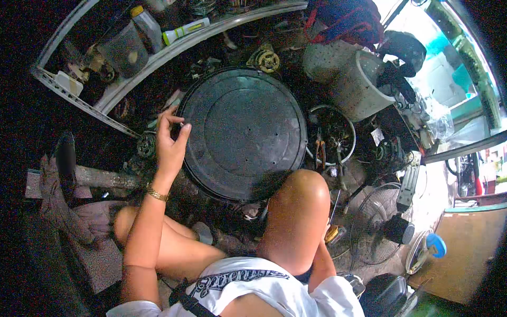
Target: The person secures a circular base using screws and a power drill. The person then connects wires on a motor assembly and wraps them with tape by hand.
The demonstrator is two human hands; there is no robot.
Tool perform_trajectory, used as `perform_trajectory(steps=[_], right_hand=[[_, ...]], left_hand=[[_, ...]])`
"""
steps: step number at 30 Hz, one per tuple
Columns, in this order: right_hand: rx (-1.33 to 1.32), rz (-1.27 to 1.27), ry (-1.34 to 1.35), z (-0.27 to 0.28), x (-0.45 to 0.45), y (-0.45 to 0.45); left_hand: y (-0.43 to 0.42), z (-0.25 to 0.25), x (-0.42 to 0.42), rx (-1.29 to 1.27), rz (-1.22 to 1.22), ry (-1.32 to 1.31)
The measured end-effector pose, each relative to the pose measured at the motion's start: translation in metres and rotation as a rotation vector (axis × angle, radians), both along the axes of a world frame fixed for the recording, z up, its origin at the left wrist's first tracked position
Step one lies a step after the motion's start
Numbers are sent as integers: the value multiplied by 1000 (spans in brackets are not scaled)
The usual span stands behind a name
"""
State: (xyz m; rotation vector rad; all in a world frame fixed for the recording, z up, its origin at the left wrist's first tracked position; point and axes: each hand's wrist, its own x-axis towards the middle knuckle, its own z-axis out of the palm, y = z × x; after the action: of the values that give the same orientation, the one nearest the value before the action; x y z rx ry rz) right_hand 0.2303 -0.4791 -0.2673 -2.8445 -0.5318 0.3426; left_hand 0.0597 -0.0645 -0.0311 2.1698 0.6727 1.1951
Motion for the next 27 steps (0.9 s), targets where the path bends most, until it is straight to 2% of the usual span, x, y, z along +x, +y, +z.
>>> perform_trajectory(steps=[6,9,12,13,14,15,17,18,20,22,24,26,27], right_hand=[[65,62,312,41,27,24],[326,35,452,98,60,61],[747,83,339,182,101,136],[735,336,78,197,123,160],[898,438,94,220,125,194],[907,551,-57,241,122,227],[986,642,-125,227,136,293],[992,645,-128,232,132,311],[697,687,-374,245,123,340],[693,688,-348,240,136,353],[678,692,-316,249,133,355],[495,610,-480,263,129,349],[557,578,-458,272,124,348]], left_hand=[[-1,7,0,-36,7,10],[6,2,1,-125,-14,23],[-2,17,2,-2,20,86],[-2,17,2,0,14,84],[-1,18,3,8,14,90],[0,19,5,18,15,96],[1,22,6,31,10,112],[2,22,6,35,10,133],[4,23,6,121,15,125],[7,20,7,205,6,102],[6,22,7,167,0,116],[8,22,7,111,-43,161],[7,23,8,171,-2,134]])
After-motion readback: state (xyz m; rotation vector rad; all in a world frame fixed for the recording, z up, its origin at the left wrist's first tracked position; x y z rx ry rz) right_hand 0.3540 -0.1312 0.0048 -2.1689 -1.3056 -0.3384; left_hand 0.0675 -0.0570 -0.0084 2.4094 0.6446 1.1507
